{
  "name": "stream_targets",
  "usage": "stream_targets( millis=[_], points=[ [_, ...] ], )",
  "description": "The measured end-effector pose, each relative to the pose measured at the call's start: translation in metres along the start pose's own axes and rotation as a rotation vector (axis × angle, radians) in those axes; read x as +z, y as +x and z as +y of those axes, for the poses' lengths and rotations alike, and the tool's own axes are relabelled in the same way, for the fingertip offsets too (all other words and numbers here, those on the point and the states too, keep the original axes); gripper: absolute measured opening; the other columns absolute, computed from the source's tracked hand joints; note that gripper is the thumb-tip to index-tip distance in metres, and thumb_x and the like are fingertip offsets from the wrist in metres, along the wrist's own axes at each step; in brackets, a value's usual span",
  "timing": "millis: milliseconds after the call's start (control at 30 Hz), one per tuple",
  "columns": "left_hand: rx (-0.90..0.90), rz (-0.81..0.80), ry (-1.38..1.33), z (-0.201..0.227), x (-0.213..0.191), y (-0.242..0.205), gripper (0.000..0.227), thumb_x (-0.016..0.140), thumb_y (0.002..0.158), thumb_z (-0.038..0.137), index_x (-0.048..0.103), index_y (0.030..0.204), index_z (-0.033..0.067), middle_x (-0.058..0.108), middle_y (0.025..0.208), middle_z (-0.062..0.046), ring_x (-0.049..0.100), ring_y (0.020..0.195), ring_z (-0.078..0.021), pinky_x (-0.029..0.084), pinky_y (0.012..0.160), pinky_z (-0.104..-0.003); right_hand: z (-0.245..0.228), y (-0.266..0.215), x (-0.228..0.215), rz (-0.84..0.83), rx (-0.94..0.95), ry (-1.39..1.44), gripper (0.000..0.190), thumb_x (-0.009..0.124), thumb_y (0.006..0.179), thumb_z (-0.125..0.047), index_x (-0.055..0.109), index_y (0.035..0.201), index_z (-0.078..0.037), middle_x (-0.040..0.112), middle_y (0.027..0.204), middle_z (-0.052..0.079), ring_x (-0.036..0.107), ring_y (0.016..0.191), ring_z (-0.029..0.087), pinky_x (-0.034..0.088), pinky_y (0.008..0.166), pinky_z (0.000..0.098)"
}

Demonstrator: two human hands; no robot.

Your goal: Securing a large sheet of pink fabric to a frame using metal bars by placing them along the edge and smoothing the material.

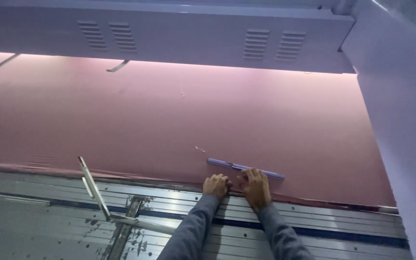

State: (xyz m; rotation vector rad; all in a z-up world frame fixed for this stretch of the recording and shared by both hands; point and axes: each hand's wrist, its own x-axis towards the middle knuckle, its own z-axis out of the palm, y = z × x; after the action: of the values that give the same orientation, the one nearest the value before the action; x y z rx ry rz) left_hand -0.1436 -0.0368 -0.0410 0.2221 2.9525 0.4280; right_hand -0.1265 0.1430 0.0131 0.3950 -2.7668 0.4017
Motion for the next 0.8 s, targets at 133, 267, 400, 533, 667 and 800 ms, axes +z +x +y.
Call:
stream_targets(
  millis=[133, 267, 400, 533, 667, 800],
  points=[
    [0.078, 0.124, 0.019, 0.005, 0.015, -0.002, 0.029, 0.034, 0.108, 0.038, 0.055, 0.104, 0.0193, 0.058, 0.101, -0.003, 0.060, 0.107, -0.0229, 0.046, 0.094, -0.042, -0.023, -0.038, -0.013, -0.131, 0.042, -0.031, 0.027, 0.055, 0.101, -0.049, 0.063, 0.107, -0.024, 0.059, 0.105, -0.002, 0.061, 0.104, 0.020, 0.049, 0.090, 0.0366],
    [0.263, 0.082, 0.044, 0.002, -0.026, -0.028, 0.042, 0.034, 0.105, 0.050, 0.052, 0.103, 0.0123, 0.064, 0.094, -0.011, 0.066, 0.098, -0.0306, 0.049, 0.086, -0.046, -0.029, -0.033, -0.009, -0.231, 0.115, -0.045, 0.029, 0.035, 0.109, -0.040, 0.056, 0.101, -0.020, 0.059, 0.095, 0.004, 0.062, 0.098, 0.024, 0.047, 0.090, 0.0381],
    [0.363, 0.019, 0.139, 0.012, -0.058, -0.052, 0.064, 0.045, 0.081, 0.077, 0.069, 0.097, 0.0198, 0.078, 0.091, -0.006, 0.077, 0.095, -0.0292, 0.058, 0.082, -0.046, -0.036, -0.034, -0.011, -0.242, 0.323, 0.028, 0.049, 0.028, 0.107, -0.058, 0.053, 0.086, -0.021, 0.059, 0.079, 0.004, 0.068, 0.090, 0.022, 0.047, 0.091, 0.0383],
    [0.338, 0.073, 0.167, 0.014, -0.025, -0.054, 0.056, 0.053, 0.076, 0.071, 0.078, 0.089, 0.0234, 0.078, 0.084, -0.006, 0.079, 0.088, -0.0302, 0.062, 0.076, -0.045, -0.043, -0.053, -0.012, -0.208, 0.309, 0.072, 0.046, 0.036, 0.105, -0.051, 0.058, 0.083, -0.017, 0.063, 0.082, 0.013, 0.068, 0.093, 0.031, 0.050, 0.095, 0.0447],
    [0.332, 0.188, 0.144, 0.012, -0.005, -0.059, 0.040, 0.053, 0.083, 0.058, 0.079, 0.087, 0.0277, 0.077, 0.082, -0.007, 0.078, 0.083, -0.0311, 0.061, 0.072, -0.042, -0.042, -0.066, -0.011, -0.199, 0.277, 0.090, 0.040, 0.038, 0.106, -0.043, 0.064, 0.089, -0.018, 0.068, 0.089, 0.012, 0.070, 0.102, 0.030, 0.046, 0.104, 0.0454],
    [0.336, 0.109, 0.209, 0.007, 0.017, -0.043, 0.044, 0.070, 0.071, 0.062, 0.079, 0.095, 0.0263, 0.077, 0.086, -0.006, 0.077, 0.088, -0.0288, 0.062, 0.073, -0.041, -0.017, -0.036, -0.010, -0.211, 0.317, 0.203, 0.030, 0.049, 0.102, -0.039, 0.066, 0.090, -0.018, 0.067, 0.090, 0.016, 0.066, 0.104, 0.039, 0.051, 0.099, 0.0506]
  ],
)
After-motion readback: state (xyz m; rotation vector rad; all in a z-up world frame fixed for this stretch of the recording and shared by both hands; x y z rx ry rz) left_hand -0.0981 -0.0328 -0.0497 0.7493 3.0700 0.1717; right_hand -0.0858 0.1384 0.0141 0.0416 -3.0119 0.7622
